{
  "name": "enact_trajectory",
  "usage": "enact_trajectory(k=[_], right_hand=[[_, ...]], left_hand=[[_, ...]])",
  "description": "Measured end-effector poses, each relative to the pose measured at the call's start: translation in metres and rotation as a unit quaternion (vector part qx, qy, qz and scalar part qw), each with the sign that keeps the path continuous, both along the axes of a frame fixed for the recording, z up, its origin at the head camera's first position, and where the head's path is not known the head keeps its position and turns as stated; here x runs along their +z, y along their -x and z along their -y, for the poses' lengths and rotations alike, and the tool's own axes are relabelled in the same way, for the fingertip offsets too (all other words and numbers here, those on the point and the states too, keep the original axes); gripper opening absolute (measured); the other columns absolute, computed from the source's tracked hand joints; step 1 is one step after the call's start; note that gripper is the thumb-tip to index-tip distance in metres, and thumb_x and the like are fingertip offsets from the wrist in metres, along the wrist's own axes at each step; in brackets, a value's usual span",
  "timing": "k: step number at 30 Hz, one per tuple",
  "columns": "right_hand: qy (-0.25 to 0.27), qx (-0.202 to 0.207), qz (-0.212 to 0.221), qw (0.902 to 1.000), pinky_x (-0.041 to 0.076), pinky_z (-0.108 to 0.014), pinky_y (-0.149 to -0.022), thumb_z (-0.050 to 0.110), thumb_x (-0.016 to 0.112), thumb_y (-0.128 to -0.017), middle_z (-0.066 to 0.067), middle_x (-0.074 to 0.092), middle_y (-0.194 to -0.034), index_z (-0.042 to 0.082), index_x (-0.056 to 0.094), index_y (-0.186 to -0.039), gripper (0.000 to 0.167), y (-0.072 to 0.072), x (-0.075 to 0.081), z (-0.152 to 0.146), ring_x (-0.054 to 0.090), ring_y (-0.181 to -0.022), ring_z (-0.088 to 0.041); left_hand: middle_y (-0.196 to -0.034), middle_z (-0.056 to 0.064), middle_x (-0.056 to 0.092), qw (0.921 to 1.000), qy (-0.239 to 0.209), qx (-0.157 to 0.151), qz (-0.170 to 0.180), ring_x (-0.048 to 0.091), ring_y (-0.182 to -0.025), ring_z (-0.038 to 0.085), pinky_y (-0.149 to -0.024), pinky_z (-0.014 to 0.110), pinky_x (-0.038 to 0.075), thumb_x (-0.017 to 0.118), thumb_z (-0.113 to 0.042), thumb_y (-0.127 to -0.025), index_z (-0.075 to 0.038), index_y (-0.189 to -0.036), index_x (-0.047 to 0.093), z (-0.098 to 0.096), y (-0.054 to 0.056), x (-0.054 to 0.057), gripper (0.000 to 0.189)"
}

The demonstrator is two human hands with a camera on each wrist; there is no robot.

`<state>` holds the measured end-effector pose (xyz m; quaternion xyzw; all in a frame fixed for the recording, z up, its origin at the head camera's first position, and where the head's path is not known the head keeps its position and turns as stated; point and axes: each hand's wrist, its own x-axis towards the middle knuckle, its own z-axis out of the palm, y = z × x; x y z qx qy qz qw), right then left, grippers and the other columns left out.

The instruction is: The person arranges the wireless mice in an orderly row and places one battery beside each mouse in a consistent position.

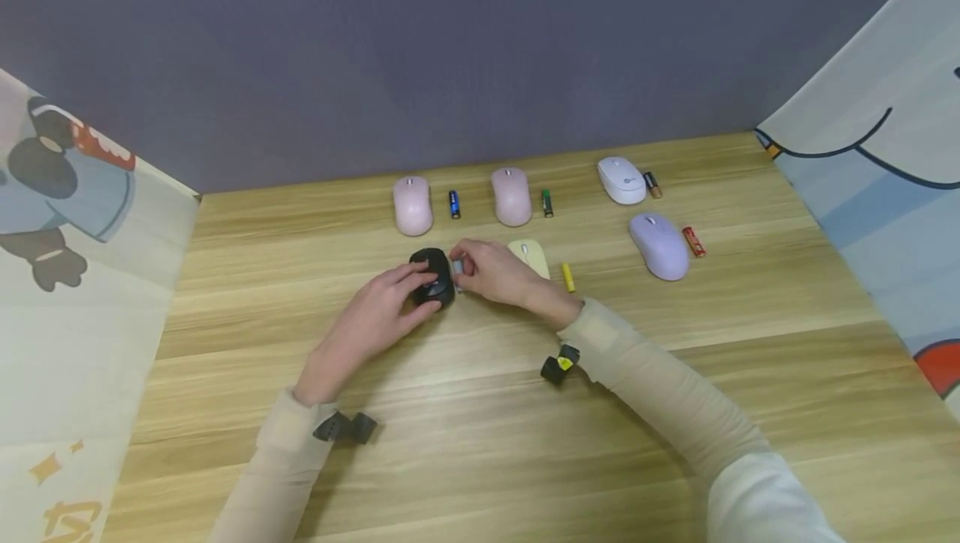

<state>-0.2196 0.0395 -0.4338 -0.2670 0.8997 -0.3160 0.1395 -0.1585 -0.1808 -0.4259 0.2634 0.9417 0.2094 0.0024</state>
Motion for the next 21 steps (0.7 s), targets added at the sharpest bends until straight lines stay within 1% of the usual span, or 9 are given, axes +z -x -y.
enact_trajectory(k=[7,13,21], right_hand=[[0.001,-0.001,-0.001,1.0000,0.055,-0.029,-0.075,0.020,0.071,-0.099,-0.002,0.067,-0.090,0.002,0.064,-0.131,0.038,-0.0006,-0.0004,-0.0006,0.061,-0.079,-0.014],[0.000,-0.004,0.000,1.0000,0.056,-0.030,-0.076,0.021,0.071,-0.099,-0.003,0.067,-0.091,0.001,0.064,-0.131,0.039,-0.0012,0.0006,-0.0011,0.062,-0.080,-0.014],[0.002,-0.010,-0.003,0.9999,0.057,-0.031,-0.079,0.022,0.071,-0.099,-0.004,0.069,-0.092,0.000,0.064,-0.130,0.039,-0.0022,0.0023,-0.0019,0.064,-0.083,-0.016]], left_hand=[[-0.146,0.022,0.058,1.0000,-0.002,0.003,0.002,0.058,-0.131,0.042,-0.112,0.056,0.048,0.074,-0.033,-0.097,-0.003,-0.133,0.067,-0.0008,-0.0008,0.0003,0.047],[-0.145,0.023,0.058,1.0000,-0.003,0.000,-0.005,0.059,-0.131,0.042,-0.111,0.056,0.048,0.074,-0.034,-0.097,-0.003,-0.132,0.067,-0.0003,-0.0013,0.0000,0.048],[-0.145,0.023,0.058,1.0000,-0.001,0.000,-0.005,0.059,-0.131,0.043,-0.111,0.055,0.048,0.075,-0.034,-0.096,-0.003,-0.133,0.067,0.0003,-0.0016,-0.0004,0.048]])
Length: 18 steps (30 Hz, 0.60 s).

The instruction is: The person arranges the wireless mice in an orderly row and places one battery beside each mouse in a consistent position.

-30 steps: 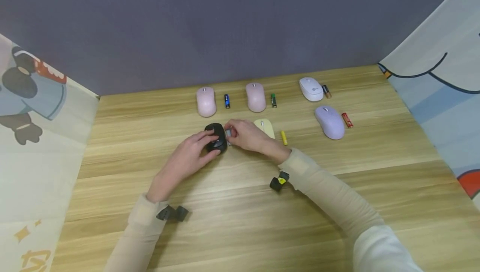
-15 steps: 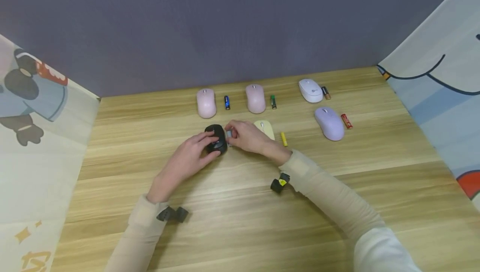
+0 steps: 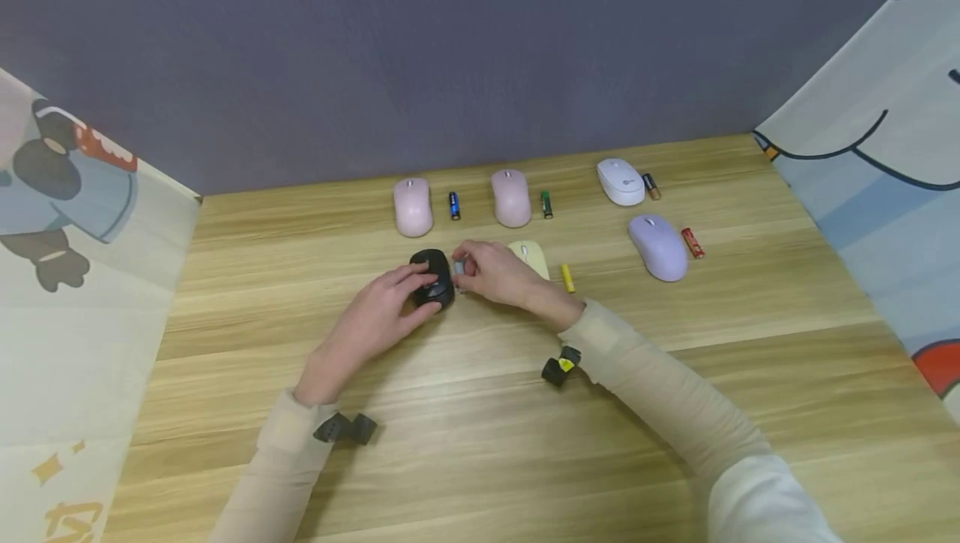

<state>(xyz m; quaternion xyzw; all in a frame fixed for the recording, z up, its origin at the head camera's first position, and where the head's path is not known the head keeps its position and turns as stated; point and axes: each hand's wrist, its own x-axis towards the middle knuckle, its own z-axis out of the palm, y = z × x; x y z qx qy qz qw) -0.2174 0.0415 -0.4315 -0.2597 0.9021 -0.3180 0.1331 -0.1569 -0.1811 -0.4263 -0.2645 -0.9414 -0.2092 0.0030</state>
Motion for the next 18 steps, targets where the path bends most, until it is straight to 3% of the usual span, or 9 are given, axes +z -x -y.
enact_trajectory(k=[18], right_hand=[[0.005,-0.020,-0.010,0.9997,0.057,-0.029,-0.075,0.026,0.068,-0.101,-0.005,0.070,-0.096,0.002,0.065,-0.129,0.038,0.0040,0.0032,-0.0086,0.065,-0.083,-0.015]], left_hand=[[-0.145,0.023,0.058,1.0000,0.000,0.005,-0.003,0.058,-0.131,0.043,-0.111,0.057,0.048,0.074,-0.035,-0.097,-0.004,-0.133,0.067,0.0039,0.0019,-0.0030,0.048]])
